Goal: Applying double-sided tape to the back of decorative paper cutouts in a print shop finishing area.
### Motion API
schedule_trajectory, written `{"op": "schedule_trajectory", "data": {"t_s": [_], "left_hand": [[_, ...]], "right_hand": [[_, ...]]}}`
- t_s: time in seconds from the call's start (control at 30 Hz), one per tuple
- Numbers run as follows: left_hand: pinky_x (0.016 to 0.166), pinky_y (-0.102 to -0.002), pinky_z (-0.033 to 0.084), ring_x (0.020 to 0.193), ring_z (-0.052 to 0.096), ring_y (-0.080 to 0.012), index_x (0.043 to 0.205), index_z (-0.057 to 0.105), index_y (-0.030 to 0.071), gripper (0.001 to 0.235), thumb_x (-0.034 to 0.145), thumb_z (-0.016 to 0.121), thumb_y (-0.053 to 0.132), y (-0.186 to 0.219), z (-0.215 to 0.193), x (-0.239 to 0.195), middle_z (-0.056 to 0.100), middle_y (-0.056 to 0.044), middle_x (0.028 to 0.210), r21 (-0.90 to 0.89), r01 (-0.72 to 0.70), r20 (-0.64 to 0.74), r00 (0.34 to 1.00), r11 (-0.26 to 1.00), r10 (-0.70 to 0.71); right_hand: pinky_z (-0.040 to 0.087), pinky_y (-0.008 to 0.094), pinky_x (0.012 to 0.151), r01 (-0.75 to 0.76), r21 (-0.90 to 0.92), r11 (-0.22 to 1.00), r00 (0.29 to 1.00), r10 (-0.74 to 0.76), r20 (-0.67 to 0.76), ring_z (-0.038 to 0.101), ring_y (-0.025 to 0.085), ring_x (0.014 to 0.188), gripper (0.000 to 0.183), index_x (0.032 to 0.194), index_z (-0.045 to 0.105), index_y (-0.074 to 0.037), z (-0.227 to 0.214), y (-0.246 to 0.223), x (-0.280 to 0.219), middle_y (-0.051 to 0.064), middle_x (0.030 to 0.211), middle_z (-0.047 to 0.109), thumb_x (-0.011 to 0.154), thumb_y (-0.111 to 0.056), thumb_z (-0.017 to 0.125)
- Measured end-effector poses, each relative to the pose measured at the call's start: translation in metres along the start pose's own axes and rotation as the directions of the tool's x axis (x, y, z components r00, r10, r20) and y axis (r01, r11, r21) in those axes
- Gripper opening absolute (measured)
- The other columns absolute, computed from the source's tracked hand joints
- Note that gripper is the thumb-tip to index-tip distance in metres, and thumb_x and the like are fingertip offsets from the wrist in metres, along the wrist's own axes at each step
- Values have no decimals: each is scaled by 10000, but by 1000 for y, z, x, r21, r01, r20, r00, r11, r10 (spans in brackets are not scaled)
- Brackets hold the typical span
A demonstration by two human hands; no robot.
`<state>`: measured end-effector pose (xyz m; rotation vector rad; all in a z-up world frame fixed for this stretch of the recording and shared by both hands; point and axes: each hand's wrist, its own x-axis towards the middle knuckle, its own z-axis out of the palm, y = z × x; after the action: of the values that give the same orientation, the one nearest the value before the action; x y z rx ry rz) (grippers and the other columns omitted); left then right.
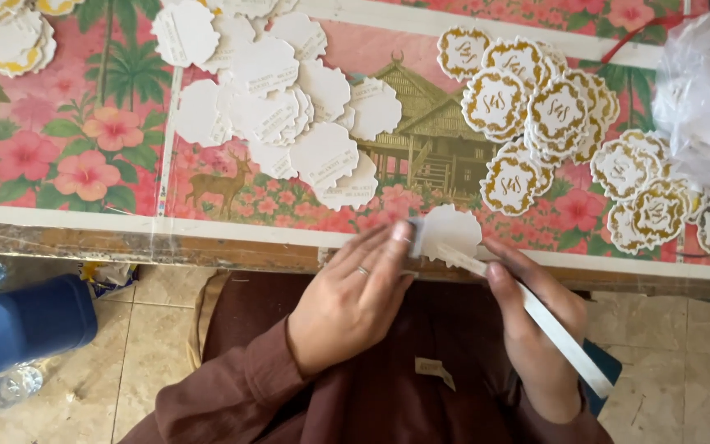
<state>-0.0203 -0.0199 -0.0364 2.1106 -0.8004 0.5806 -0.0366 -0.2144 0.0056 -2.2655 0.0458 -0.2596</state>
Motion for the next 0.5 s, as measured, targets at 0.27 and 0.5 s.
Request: {"op": "schedule_trajectory", "data": {"t_s": [0.27,0.5], "left_hand": [[985,-416,492,1158,626,-288,1278,486,-62,325,993,360,31,-2,-1,10,616,-151,1239,73,-138,110,985,988,129],[1029,-368,413,1176,574,-203,1371,471,77,429,951,387,63,3,7,9,646,-24,1228,258,-127,227,972,958,68]], "right_hand": [[513,268,860,68,-56,996,998,-67,13,680,175,947,189,1072,679,-9,10,0,6,106,1040,701,913,-66,592],[497,338,783,328,-334,884,938,-347,1,656,232,797,199,1088,684,32,-6,1,-3,148,974,701,906,-49,685]]}}
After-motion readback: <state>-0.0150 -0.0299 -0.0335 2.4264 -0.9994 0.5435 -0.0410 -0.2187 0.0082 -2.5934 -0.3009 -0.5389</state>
